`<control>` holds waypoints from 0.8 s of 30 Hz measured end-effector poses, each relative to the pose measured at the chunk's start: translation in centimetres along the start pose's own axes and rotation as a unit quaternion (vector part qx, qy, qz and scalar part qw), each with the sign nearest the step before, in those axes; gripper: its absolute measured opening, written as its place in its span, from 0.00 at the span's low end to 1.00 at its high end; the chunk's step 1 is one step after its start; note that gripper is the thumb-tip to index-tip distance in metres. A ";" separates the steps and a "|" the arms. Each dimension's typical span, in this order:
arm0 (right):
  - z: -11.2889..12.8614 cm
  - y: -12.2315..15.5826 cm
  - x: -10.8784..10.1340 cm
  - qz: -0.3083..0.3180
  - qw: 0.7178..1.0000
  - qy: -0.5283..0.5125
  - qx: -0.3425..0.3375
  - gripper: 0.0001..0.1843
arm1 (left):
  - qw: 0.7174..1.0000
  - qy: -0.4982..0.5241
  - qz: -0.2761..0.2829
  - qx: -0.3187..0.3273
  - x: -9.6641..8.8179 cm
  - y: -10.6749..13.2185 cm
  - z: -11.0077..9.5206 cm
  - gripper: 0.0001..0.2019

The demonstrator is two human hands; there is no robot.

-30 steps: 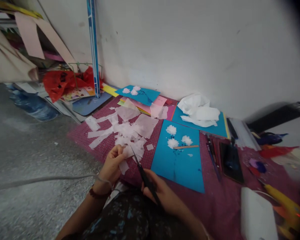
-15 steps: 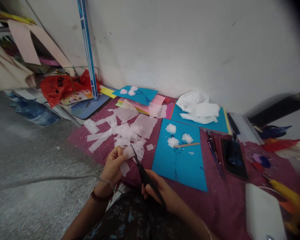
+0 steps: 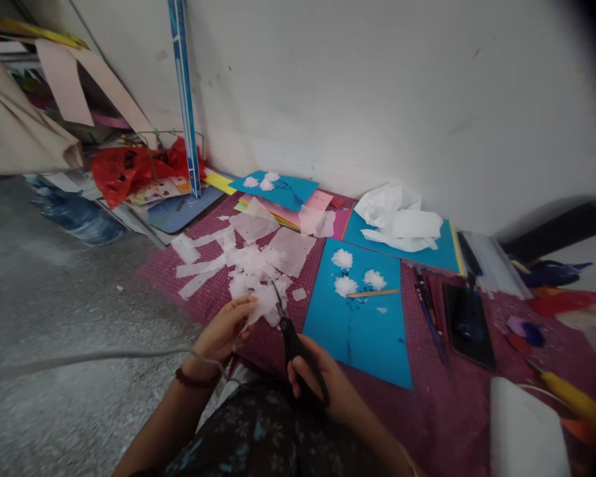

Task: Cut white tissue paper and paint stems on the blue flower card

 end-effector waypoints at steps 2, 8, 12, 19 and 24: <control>0.0 -0.1 -0.1 -0.002 1.000 0.003 0.007 0.35 | 1.000 -0.014 -0.006 0.009 -0.6 -0.3 0.0 0.19; 0.5 0.0 0.0 0.037 0.999 -0.012 -0.025 0.40 | 0.996 0.011 -0.053 0.067 -1.6 -0.9 -1.6 0.20; 0.9 0.3 0.3 0.078 0.997 -0.010 -0.014 0.38 | 0.991 0.033 -0.064 0.111 -1.6 -1.1 -3.2 0.19; 2.2 0.2 0.9 0.116 0.990 0.075 -0.026 0.37 | 0.997 0.008 -0.021 0.080 -0.8 -1.5 -3.0 0.14; 1.8 -0.3 0.9 0.096 0.993 0.061 -0.007 0.40 | 0.998 -0.006 0.002 0.060 -0.3 -1.6 -2.3 0.13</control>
Point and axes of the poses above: each hand's wrist, its own y-axis away from the middle knuckle, its own x-axis out of the palm, z = x × y, the point moved 7 cm from there along -y, towards the middle knuckle, and after that the axes turned 9 degrees about -x, right-handed, at the moved point
